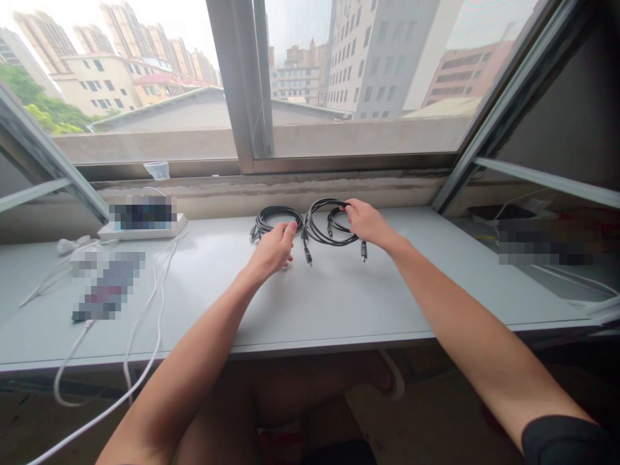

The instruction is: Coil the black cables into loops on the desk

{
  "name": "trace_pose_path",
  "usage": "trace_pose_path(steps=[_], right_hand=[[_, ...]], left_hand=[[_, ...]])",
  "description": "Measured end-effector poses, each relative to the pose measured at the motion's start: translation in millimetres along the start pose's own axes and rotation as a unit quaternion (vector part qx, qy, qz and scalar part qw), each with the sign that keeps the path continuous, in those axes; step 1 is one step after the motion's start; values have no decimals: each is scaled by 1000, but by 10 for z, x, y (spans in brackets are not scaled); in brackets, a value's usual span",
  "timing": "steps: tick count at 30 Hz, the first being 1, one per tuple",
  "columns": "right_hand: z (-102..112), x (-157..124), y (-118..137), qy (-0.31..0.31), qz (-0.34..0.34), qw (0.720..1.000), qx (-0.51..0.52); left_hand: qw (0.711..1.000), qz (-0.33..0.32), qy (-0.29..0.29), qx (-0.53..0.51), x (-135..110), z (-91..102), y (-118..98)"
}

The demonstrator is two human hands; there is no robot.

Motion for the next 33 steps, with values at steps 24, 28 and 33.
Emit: trace_pose_path(steps=[24, 28, 33], right_hand=[[16, 422, -997, 139, -269, 922, -243], [47, 345, -901, 103, -270, 932, -218], [128, 198, -582, -16, -225, 955, -195]], left_hand=[[961, 69, -110, 244, 73, 453, 177], [937, 111, -167, 285, 303, 757, 266], [933, 225, -80, 268, 718, 830, 578]])
Point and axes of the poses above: each hand's wrist, its own x-axis towards the middle knuckle, its own z-axis out of the back of the hand, y = z × x, the point moved 8 cm from there along x, towards the middle knuckle, and after that the axes turned 13 degrees about y, right-handed, at the moved point
